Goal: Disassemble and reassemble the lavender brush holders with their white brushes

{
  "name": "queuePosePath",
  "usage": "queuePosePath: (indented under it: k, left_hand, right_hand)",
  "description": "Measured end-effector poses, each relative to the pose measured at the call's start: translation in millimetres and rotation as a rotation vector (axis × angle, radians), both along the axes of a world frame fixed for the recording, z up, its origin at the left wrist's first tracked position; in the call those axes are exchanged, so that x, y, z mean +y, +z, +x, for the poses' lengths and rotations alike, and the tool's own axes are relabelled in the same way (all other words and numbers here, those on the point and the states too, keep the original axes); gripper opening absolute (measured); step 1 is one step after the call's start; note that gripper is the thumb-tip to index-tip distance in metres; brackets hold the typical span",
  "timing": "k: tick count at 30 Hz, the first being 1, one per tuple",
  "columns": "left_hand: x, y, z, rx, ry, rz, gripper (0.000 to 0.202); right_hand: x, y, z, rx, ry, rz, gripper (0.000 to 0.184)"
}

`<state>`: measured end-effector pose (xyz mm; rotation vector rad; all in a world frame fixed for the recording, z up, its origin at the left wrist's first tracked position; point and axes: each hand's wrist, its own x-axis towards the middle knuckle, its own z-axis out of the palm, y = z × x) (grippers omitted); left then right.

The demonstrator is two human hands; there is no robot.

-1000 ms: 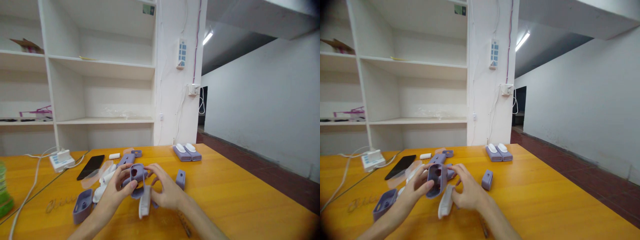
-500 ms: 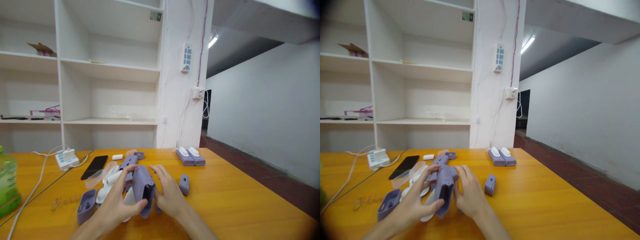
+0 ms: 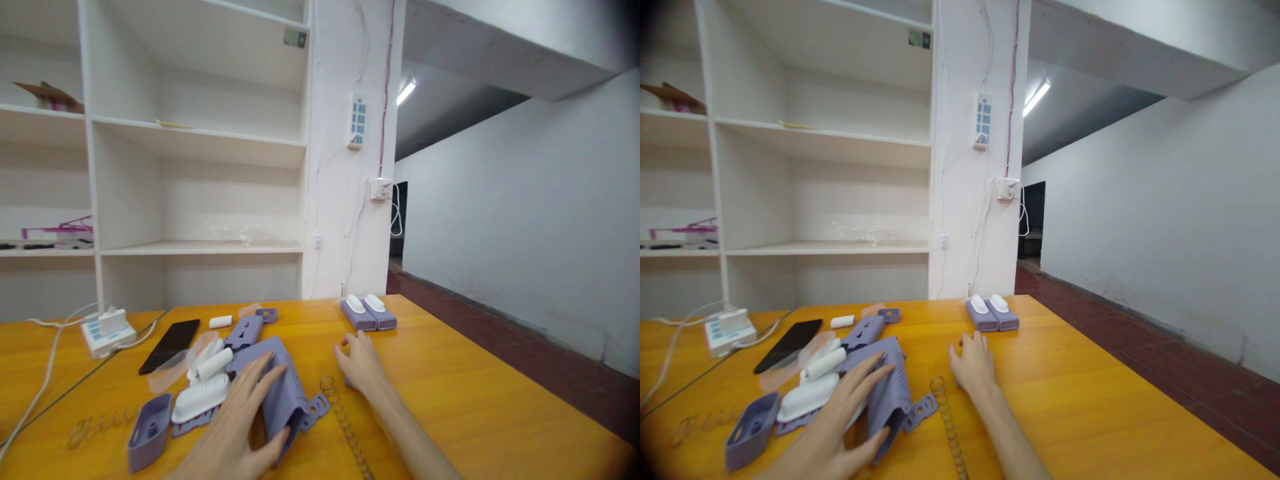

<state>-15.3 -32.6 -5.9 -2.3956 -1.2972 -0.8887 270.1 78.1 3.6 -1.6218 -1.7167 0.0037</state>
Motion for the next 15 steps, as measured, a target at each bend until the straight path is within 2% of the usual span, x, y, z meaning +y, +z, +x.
queuePosePath:
  k: [2, 4, 7, 10, 12, 15]
  left_hand:
    - [-1.6, 6.8, 3.5, 0.098, -0.044, 0.103, 0.077]
    - [-3.6, 9.3, 21.9, 0.186, -0.159, 0.255, 0.069]
    - [-1.5, 3.9, 69.0, 0.324, -0.344, 0.469, 0.037]
    - [7.8, 1.8, 113.7, 0.335, -0.497, 0.650, 0.015]
    - [15.0, 8.6, 129.4, 0.405, -0.529, 0.579, 0.013]
    - [23.3, 24.3, 128.2, 0.459, -0.539, 0.359, 0.022]
  right_hand:
    - [5.0, -8.5, -5.7, 0.018, 0.040, -0.037, 0.017]
    - [9.9, -13.6, -10.8, 0.052, 0.089, -0.059, 0.022]
    - [15.1, -16.2, -15.5, 0.125, 0.177, -0.063, 0.031]
    - [18.1, -15.9, -16.0, 0.210, 0.261, -0.058, 0.030]
    - [19.8, -15.7, -14.3, 0.260, 0.309, -0.060, 0.030]
    - [22.3, -16.7, -11.0, 0.319, 0.361, -0.052, 0.031]
